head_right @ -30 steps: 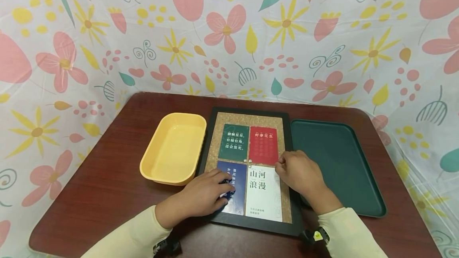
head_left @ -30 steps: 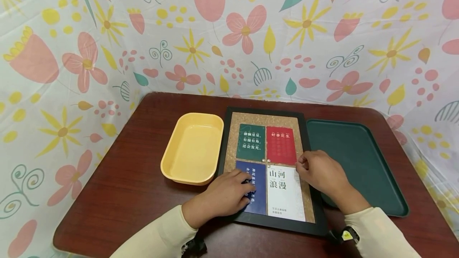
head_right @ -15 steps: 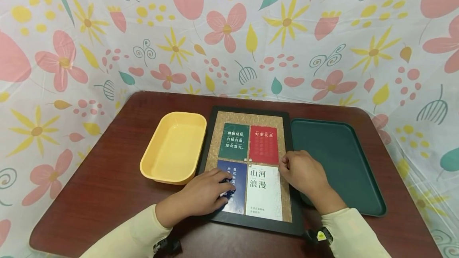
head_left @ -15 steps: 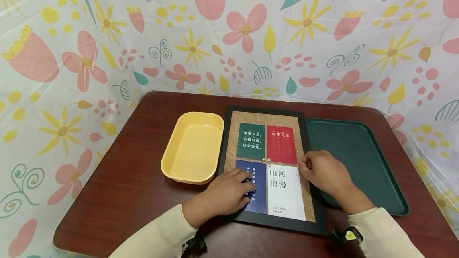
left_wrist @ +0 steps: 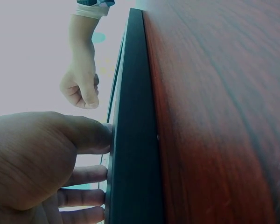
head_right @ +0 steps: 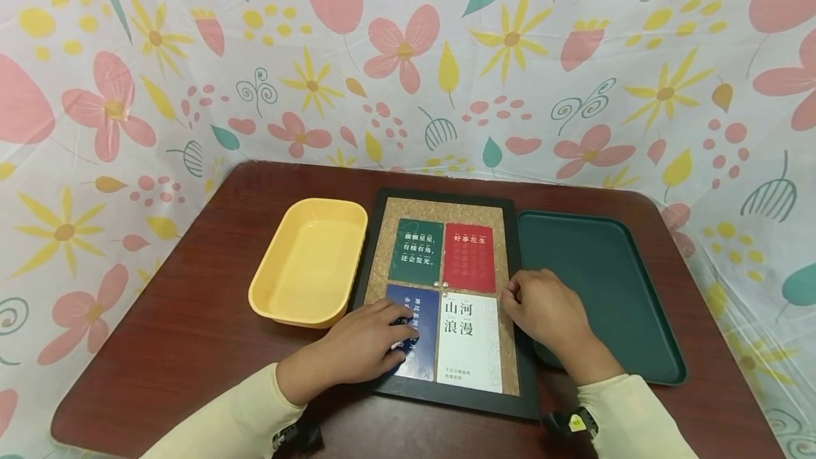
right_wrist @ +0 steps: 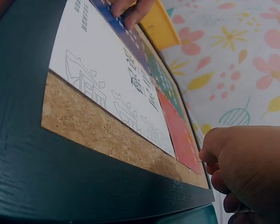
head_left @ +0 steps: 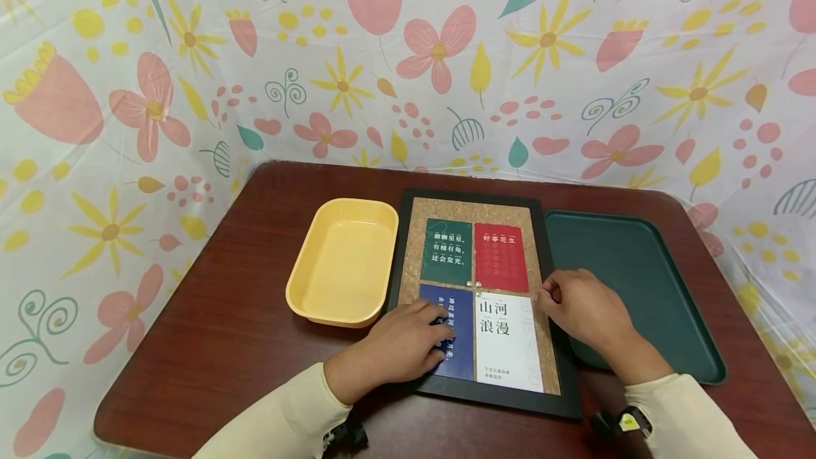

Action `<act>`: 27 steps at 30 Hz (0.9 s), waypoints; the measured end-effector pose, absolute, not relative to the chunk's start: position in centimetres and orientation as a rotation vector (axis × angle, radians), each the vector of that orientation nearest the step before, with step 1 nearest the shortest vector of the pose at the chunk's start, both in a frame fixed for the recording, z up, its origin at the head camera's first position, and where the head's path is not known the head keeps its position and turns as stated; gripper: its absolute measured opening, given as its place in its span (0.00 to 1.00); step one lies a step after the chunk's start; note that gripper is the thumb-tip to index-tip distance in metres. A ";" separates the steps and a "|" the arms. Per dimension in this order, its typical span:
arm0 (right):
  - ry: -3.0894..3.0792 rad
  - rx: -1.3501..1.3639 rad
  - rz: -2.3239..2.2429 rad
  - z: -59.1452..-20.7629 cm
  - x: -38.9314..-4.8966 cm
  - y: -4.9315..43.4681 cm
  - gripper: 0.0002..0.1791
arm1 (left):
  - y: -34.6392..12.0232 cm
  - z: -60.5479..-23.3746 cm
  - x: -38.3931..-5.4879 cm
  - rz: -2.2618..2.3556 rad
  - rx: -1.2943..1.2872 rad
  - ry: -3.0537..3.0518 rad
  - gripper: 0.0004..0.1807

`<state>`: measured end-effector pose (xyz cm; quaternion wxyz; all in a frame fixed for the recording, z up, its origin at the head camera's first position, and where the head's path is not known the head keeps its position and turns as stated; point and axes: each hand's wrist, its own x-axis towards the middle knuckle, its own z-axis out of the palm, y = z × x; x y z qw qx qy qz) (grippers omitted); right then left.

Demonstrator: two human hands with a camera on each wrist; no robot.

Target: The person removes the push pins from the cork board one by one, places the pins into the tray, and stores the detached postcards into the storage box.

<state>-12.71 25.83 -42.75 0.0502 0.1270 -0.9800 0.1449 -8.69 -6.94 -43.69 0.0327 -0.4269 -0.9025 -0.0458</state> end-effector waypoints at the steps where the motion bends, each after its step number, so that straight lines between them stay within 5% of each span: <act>1: -2.988 0.384 0.445 -42.8 -12.7 25.8 0.07 | -6.9 -43.7 -8.7 -0.141 -1.314 -2.777 0.16; 27: -3.064 0.307 0.450 -42.5 -12.4 27.1 0.07 | -7.0 -43.8 -8.7 -0.148 -1.306 -2.763 0.15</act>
